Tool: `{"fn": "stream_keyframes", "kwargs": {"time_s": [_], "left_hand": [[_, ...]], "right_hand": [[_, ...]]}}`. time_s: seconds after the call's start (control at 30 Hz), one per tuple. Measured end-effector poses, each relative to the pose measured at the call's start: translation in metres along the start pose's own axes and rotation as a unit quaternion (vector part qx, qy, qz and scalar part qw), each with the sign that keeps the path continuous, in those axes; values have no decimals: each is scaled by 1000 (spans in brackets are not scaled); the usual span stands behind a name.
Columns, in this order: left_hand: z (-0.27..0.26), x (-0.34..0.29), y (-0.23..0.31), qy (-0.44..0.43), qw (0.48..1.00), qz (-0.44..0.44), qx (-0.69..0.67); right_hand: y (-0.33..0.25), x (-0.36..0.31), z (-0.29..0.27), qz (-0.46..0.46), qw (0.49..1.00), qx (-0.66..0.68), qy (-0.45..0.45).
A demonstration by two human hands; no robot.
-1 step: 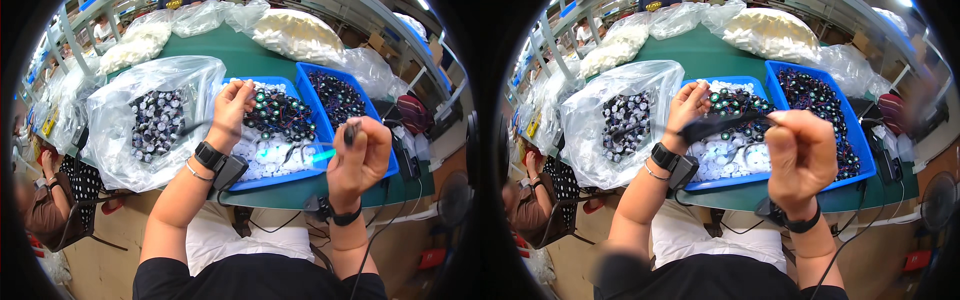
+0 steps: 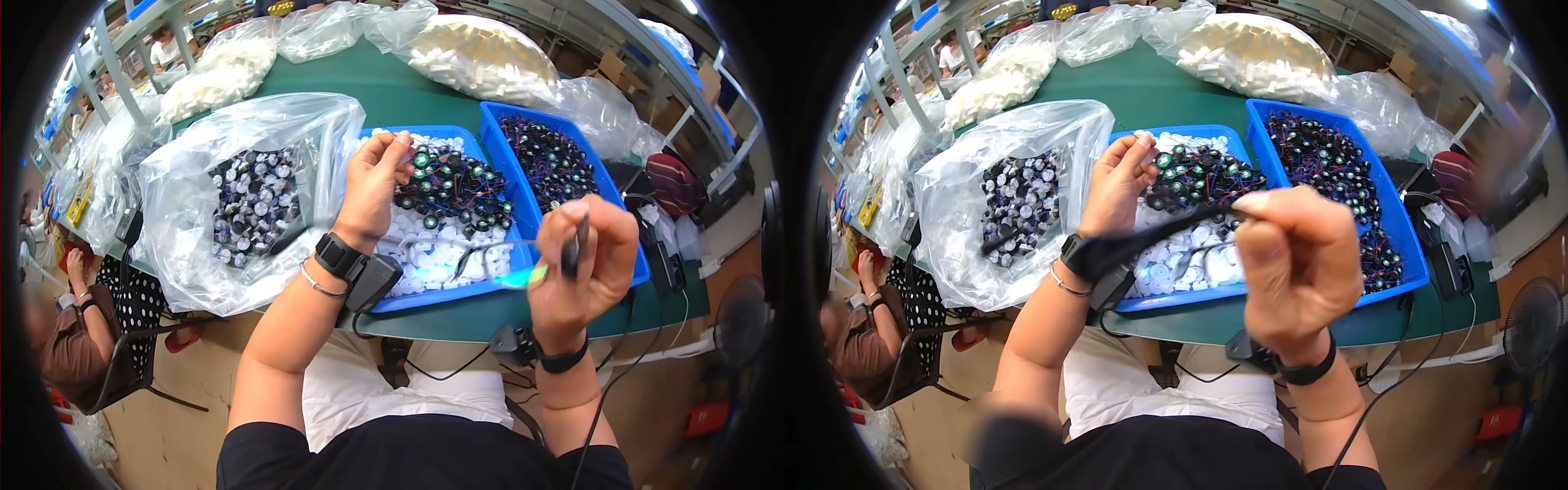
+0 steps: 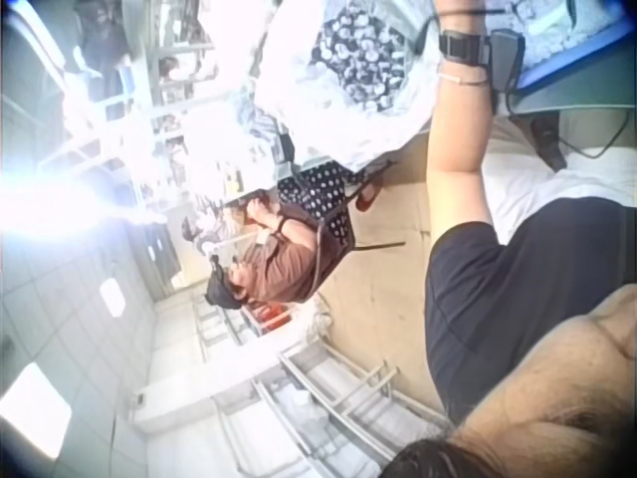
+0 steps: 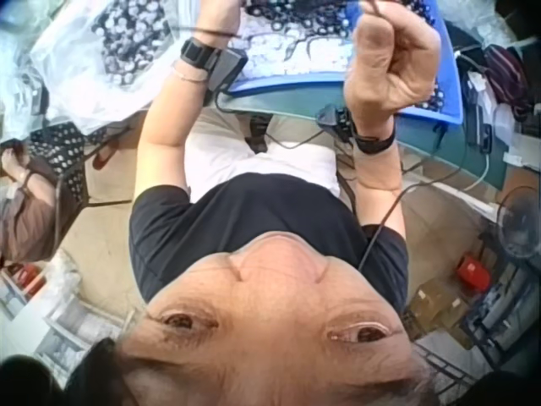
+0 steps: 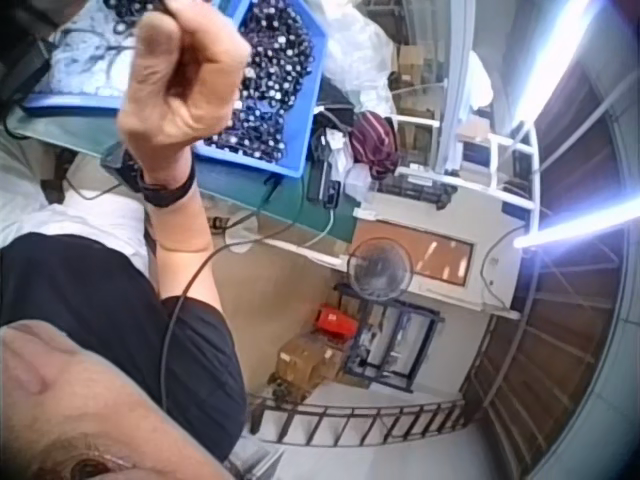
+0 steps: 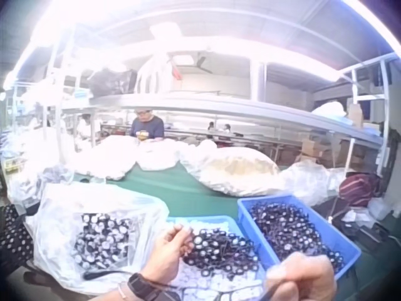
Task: The person repeatedly picks small white plastic caps and black electronic modules with wires from blue trays, inserts the modules into the caps, and places the assembled units back into a tray. The process is performed one at a time by hand.
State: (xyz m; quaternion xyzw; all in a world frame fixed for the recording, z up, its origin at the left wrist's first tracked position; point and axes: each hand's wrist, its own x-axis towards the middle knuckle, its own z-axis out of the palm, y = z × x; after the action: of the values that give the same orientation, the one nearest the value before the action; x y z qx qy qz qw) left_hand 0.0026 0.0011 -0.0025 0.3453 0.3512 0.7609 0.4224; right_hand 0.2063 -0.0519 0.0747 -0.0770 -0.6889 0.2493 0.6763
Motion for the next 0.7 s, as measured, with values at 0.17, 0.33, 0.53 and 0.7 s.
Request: {"fn": "stream_keyframes", "kwargs": {"time_s": [0.17,0.33,0.53,0.7], "left_hand": [[-2,0,2,-19,1000,-11,0],[-1,-1,3,-27,1000,-14,1],[0,0,1,-30,999,-15,2],[-2,-2,2,-18,1000,-18,14]], "right_hand": [[-41,0,10,79,992,99,-12],[-61,10,-3,89,967,231,-56],[-77,15,-5,4,956,292,4],[-80,24,-1,-61,947,314,32]]}}
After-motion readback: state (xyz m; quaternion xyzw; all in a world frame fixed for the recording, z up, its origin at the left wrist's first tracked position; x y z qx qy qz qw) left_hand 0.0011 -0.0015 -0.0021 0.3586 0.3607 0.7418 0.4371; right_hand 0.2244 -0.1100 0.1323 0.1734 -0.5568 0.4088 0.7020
